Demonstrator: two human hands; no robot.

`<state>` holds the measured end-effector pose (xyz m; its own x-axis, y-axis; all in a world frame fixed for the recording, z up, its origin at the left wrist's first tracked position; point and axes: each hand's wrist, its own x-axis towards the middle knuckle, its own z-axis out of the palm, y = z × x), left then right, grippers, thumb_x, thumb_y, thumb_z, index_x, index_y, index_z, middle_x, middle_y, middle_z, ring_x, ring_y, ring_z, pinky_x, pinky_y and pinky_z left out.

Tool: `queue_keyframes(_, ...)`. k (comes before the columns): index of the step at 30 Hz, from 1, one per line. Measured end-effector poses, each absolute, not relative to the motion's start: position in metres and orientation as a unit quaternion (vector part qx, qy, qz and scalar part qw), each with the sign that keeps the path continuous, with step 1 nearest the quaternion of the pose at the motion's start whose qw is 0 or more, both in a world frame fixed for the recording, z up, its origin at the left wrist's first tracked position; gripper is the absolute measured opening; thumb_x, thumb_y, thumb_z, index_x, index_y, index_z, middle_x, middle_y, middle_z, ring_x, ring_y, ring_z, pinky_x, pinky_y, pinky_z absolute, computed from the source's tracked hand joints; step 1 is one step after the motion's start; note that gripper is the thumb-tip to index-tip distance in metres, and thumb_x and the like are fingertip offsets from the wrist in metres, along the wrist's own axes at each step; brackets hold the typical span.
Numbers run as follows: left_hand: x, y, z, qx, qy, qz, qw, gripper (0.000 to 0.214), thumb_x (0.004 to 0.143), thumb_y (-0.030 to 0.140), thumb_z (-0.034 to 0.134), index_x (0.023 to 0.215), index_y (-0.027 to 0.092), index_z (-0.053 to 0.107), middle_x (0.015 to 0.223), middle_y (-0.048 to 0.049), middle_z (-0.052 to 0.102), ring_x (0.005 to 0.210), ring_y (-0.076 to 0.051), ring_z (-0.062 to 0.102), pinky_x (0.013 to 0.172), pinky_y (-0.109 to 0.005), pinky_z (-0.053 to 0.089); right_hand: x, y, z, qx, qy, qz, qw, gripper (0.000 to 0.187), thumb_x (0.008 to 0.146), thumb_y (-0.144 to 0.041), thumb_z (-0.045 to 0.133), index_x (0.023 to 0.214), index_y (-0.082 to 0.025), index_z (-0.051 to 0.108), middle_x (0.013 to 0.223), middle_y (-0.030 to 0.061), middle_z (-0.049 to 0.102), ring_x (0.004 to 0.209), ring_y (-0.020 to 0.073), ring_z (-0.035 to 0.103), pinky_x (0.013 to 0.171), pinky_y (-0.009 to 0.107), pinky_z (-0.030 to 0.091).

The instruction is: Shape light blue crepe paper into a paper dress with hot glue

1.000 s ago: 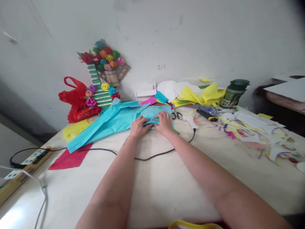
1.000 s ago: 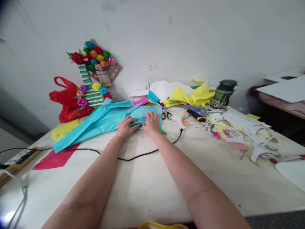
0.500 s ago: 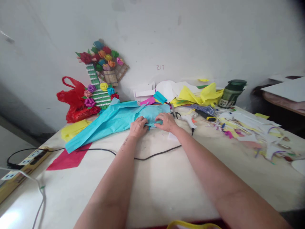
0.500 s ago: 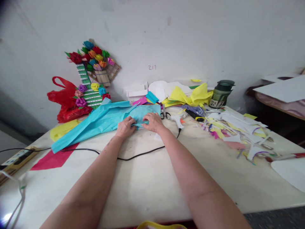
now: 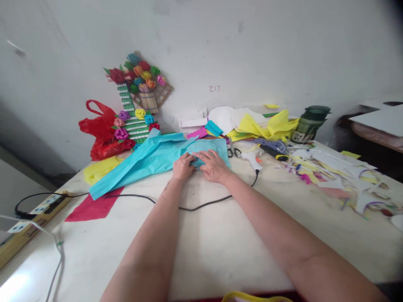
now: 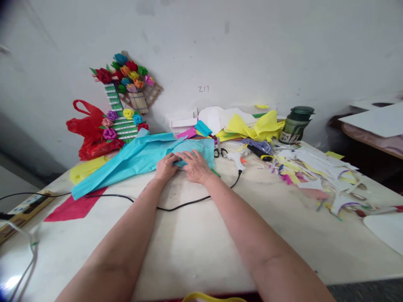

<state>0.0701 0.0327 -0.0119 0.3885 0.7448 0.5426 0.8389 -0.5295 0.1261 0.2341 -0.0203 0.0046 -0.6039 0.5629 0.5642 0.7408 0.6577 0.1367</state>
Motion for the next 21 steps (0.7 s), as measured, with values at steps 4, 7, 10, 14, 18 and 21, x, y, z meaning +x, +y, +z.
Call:
queue_keyframes(4,0.070,0.031,-0.010,-0.831,-0.478,-0.274,0.073,0.016,0.072,0.023,0.056,0.087,0.025,0.061,0.092,-0.0015,0.058,0.089,-0.016,0.054,0.068,-0.025,0.041,0.234,-0.017,-0.001,-0.387,-0.867,-0.172,0.264,0.014,0.069,-0.015,0.053,0.073,-0.021,0.065,0.139,-0.0003,0.030,0.128,0.0258,0.018,0.104,0.049,0.009)
queue_keyframes(7,0.070,0.031,-0.010,-0.829,-0.480,-0.281,0.066,0.016,0.072,0.023,0.056,0.087,0.024,0.061,0.091,-0.0014,0.058,0.087,-0.016,0.054,0.067,-0.025,0.041,0.235,-0.015,-0.002,-0.399,-0.860,-0.180,0.263,0.013,0.070,-0.020,0.056,0.080,-0.021,0.064,0.140,0.0024,0.027,0.129,0.0263,0.015,0.103,0.050,0.010)
queue_keyframes(10,0.070,0.031,-0.010,-0.828,-0.478,-0.287,0.064,0.016,0.070,0.024,0.058,0.087,0.024,0.060,0.090,-0.0013,0.058,0.086,-0.016,0.054,0.068,-0.025,0.041,0.236,-0.016,-0.001,-0.413,-0.852,-0.195,0.257,0.023,0.068,-0.019,0.057,0.091,-0.017,0.060,0.137,0.0084,0.031,0.126,0.0266,0.021,0.100,0.049,0.018)
queue_keyframes(14,0.071,0.030,-0.008,-0.830,-0.477,-0.282,0.058,0.018,0.068,0.027,0.060,0.086,0.024,0.060,0.090,-0.0011,0.058,0.086,-0.017,0.054,0.067,-0.026,0.041,0.237,-0.015,-0.002,-0.440,-0.843,-0.192,0.243,0.029,0.069,-0.013,0.053,0.097,-0.014,0.057,0.127,0.0125,0.043,0.111,0.0266,0.039,0.088,0.043,0.035)
queue_keyframes(18,0.071,0.024,-0.004,-0.838,-0.473,-0.264,0.058,0.021,0.068,0.032,0.059,0.087,0.023,0.060,0.091,-0.0021,0.058,0.087,-0.018,0.054,0.067,-0.026,0.041,0.238,-0.011,-0.008,-0.465,-0.828,-0.181,0.253,0.022,0.075,-0.012,0.046,0.092,-0.014,0.059,0.124,0.0116,0.047,0.104,0.0253,0.044,0.080,0.040,0.039)
queue_keyframes(21,0.072,0.020,-0.002,-0.849,-0.458,-0.255,0.058,0.030,0.066,0.041,0.060,0.089,0.022,0.059,0.090,-0.0031,0.057,0.087,-0.019,0.054,0.068,-0.027,0.040,0.238,-0.006,-0.012,-0.472,-0.818,-0.156,0.289,0.020,0.078,-0.012,0.044,0.088,-0.016,0.061,0.123,0.0081,0.049,0.102,0.0227,0.046,0.081,0.037,0.041)
